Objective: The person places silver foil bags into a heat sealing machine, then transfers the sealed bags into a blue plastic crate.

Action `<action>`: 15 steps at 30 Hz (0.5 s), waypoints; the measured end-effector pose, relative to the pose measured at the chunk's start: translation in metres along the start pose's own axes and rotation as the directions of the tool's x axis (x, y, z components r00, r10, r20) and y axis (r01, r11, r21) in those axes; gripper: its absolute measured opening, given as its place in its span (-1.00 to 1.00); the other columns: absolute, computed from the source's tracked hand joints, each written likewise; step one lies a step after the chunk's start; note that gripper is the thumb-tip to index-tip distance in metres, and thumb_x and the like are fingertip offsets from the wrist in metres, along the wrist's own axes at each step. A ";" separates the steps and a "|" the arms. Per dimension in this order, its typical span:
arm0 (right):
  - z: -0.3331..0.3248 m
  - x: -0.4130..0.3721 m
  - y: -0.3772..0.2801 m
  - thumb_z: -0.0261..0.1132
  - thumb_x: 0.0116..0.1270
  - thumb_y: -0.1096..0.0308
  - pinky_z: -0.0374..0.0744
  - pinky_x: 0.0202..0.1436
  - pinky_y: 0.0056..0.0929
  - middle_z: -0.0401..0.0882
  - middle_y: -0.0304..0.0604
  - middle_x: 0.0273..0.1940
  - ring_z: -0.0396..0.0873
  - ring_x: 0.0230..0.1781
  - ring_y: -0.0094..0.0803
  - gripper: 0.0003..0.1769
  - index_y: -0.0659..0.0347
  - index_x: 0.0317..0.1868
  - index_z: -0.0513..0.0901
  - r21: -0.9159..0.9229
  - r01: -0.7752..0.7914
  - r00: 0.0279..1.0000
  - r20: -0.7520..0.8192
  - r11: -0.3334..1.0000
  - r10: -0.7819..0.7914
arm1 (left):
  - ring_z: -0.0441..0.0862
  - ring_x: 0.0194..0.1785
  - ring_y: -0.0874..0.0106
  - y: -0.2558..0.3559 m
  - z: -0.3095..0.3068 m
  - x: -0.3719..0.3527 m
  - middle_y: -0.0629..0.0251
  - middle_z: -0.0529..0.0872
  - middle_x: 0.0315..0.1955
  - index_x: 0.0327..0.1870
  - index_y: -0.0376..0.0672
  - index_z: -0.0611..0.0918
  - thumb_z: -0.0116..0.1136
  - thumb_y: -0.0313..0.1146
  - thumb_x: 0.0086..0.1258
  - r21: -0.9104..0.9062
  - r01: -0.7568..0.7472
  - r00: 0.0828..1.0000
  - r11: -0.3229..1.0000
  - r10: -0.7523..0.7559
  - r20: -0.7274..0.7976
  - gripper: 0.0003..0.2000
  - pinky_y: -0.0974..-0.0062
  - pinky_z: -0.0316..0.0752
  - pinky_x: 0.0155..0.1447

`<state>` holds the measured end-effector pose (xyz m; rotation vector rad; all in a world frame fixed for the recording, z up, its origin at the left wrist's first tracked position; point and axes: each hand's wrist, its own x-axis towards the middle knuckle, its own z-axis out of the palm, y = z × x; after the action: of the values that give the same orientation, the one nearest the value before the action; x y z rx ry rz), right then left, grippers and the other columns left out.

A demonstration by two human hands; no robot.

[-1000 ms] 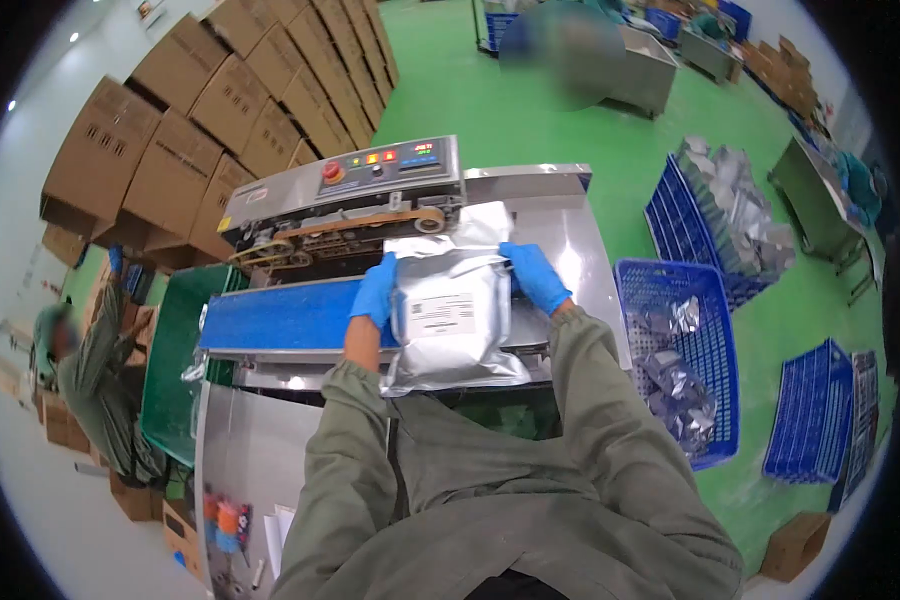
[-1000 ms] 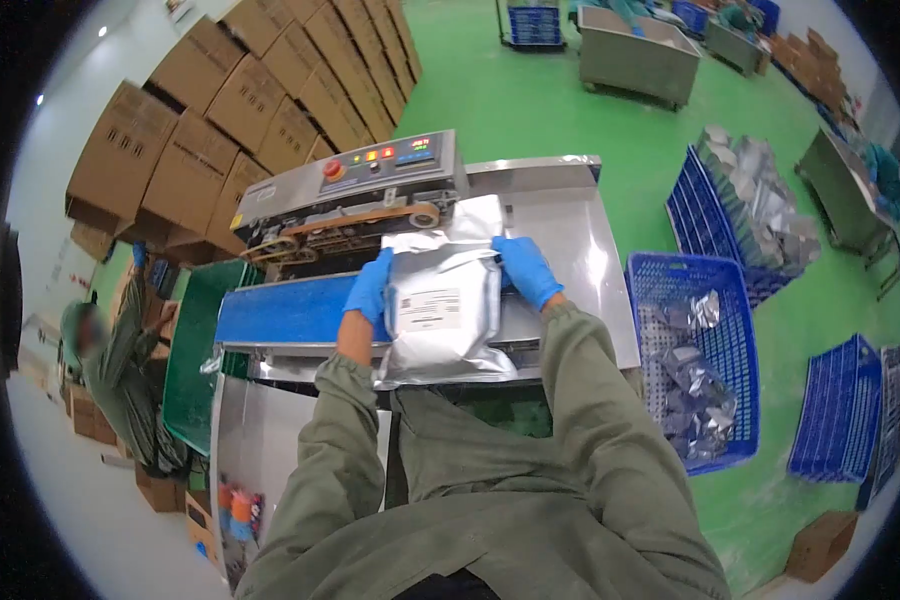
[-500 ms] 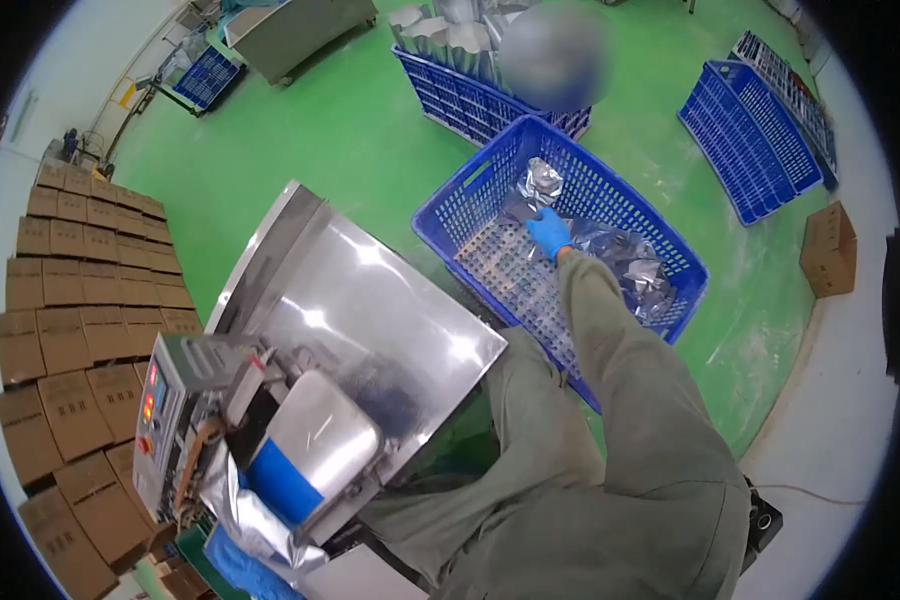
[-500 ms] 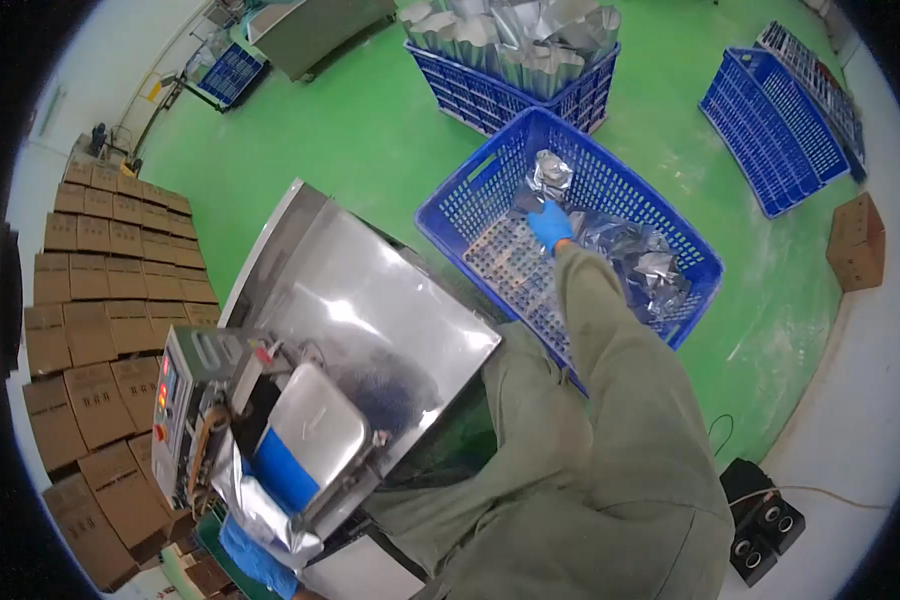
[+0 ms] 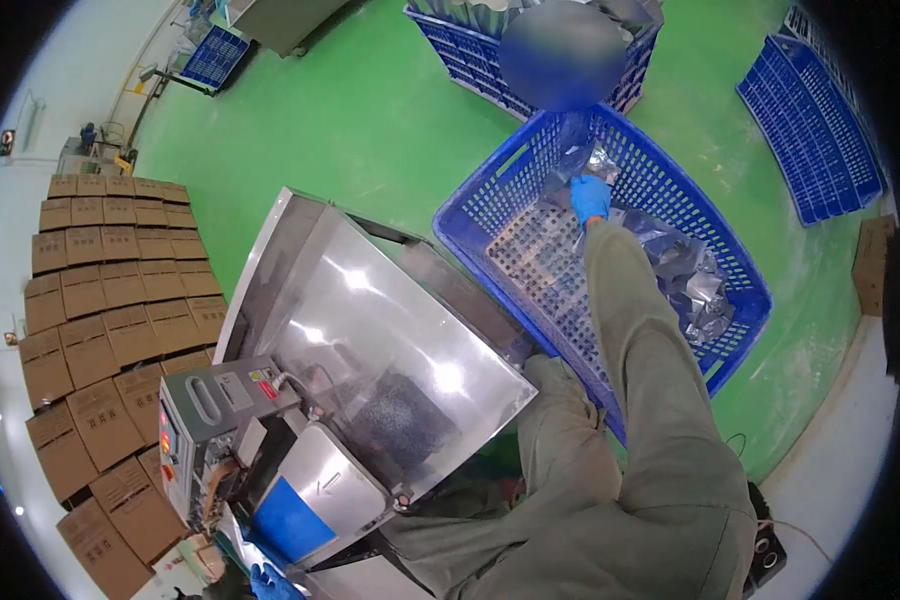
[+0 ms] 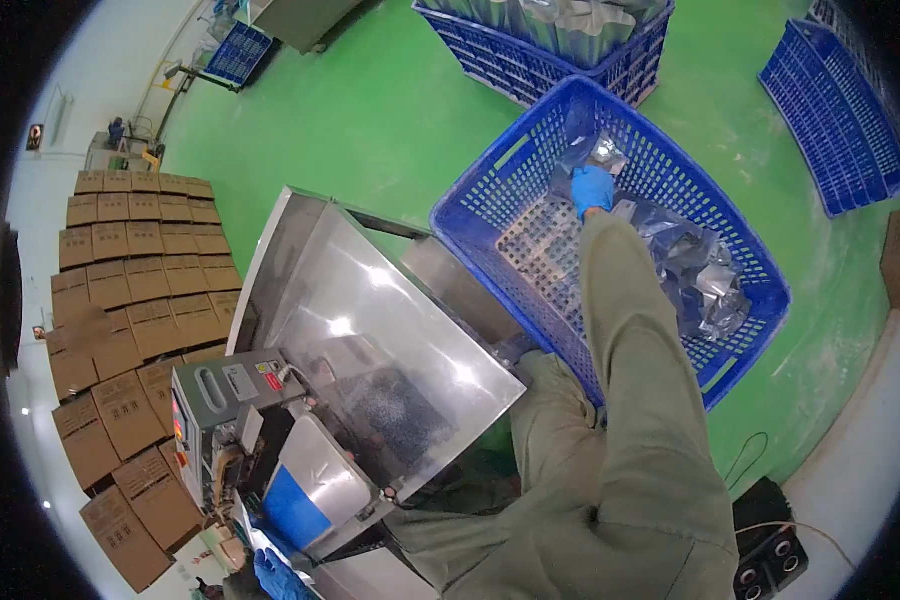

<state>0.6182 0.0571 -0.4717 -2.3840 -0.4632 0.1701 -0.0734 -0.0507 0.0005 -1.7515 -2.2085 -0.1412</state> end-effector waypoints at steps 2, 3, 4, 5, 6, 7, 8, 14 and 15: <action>-0.029 -0.015 -0.013 0.07 0.13 0.13 0.46 -0.25 -0.08 0.56 0.11 -0.44 0.53 -0.41 0.06 -0.63 0.26 -0.54 0.62 -0.013 0.237 0.971 -0.010 0.971 -0.237 | 0.55 -0.23 0.25 -0.027 0.008 0.001 0.04 0.63 -0.32 -0.06 -0.37 0.52 -0.06 -0.22 0.38 -0.121 0.196 0.975 0.973 -0.180 0.127 -0.65 0.49 0.43 -0.06; -0.056 -0.021 -0.024 0.09 0.09 0.08 0.47 -0.29 -0.11 0.55 0.09 -0.47 0.52 -0.43 0.05 -0.62 0.24 -0.55 0.61 -0.055 0.201 0.979 0.027 0.978 -0.200 | 0.53 -0.27 0.28 -0.062 0.025 0.002 0.05 0.62 -0.30 -0.01 -0.37 0.49 -0.08 -0.25 0.38 -0.296 0.136 0.990 0.945 -0.114 0.088 -0.66 0.52 0.44 -0.09; -0.086 -0.025 -0.040 0.09 0.09 0.08 0.47 -0.29 -0.11 0.55 0.09 -0.47 0.52 -0.43 0.05 -0.62 0.24 -0.55 0.61 -0.060 0.217 0.976 0.022 0.974 -0.216 | 0.53 -0.27 0.28 -0.044 0.015 -0.001 0.05 0.62 -0.30 -0.01 -0.37 0.49 -0.08 -0.25 0.38 -0.307 0.149 0.988 0.940 -0.126 0.093 -0.66 0.52 0.44 -0.09; -0.117 -0.027 -0.057 0.11 0.06 0.05 0.47 -0.31 -0.12 0.56 0.08 -0.47 0.53 -0.43 0.02 -0.61 0.23 -0.56 0.61 -0.082 0.234 0.970 0.092 0.969 -0.227 | 0.53 -0.26 0.27 -0.006 -0.005 0.000 0.06 0.61 -0.26 0.00 -0.35 0.49 -0.08 -0.27 0.38 -0.209 0.145 0.987 0.967 -0.126 0.102 -0.67 0.52 0.45 -0.09; -0.142 -0.029 -0.073 0.12 0.04 0.02 0.48 -0.33 -0.14 0.56 0.06 -0.47 0.53 -0.44 -0.01 -0.60 0.22 -0.56 0.60 -0.106 0.257 0.958 0.159 0.961 -0.238 | 0.54 -0.24 0.27 0.012 -0.015 -0.005 0.06 0.60 -0.23 0.02 -0.34 0.48 -0.07 -0.28 0.38 -0.114 0.141 0.985 0.983 -0.128 0.116 -0.68 0.51 0.47 -0.10; -0.159 -0.032 -0.088 0.15 0.03 0.06 0.46 -0.39 -0.15 0.53 0.06 -0.51 0.52 -0.48 -0.03 -0.64 0.21 -0.59 0.59 -0.099 0.371 0.927 0.104 0.924 -0.361 | 0.56 -0.18 0.24 -0.037 0.016 -0.001 0.06 0.64 -0.24 -0.04 -0.35 0.54 -0.05 -0.08 0.37 -0.192 0.228 0.972 0.955 -0.209 0.111 -0.56 0.39 0.42 -0.06; -0.182 -0.040 -0.112 0.15 0.03 0.06 0.46 -0.39 -0.15 0.53 0.06 -0.51 0.52 -0.48 -0.03 -0.64 0.21 -0.59 0.59 -0.113 0.396 0.917 0.102 0.911 -0.385 | 0.53 -0.11 0.27 -0.030 0.013 -0.004 0.04 0.61 -0.13 -0.01 -0.36 0.52 -0.08 -0.08 0.39 -0.193 0.222 0.974 0.956 -0.209 0.084 -0.55 0.41 0.40 0.01; -0.334 -0.161 -0.288 0.20 0.00 0.30 0.39 -0.49 -0.24 0.39 0.08 -0.62 0.35 -0.64 -0.05 -0.78 0.30 -0.62 0.51 0.365 0.739 0.493 0.279 0.566 -0.824 | 0.51 -0.04 0.38 -0.013 0.034 -0.006 0.14 0.60 -0.10 0.00 -0.34 0.53 0.03 -0.44 0.33 -0.751 0.064 0.997 0.658 -0.071 0.023 -0.74 0.49 0.37 0.10; -0.362 -0.185 -0.314 0.20 -0.01 0.32 0.36 -0.51 -0.28 0.37 0.06 -0.62 0.32 -0.66 -0.14 -0.79 0.32 -0.60 0.49 0.372 0.781 0.417 0.289 0.502 -0.862 | 0.51 -0.06 0.42 0.004 0.021 -0.009 0.16 0.61 -0.12 -0.02 -0.34 0.54 0.05 -0.45 0.32 -0.746 0.030 1.000 0.665 -0.026 0.017 -0.75 0.51 0.38 0.08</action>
<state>0.4465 -0.0146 0.0069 -1.6342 -1.7299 0.2778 -0.0714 -0.0520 -0.0224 -2.0687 -2.3455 -1.2229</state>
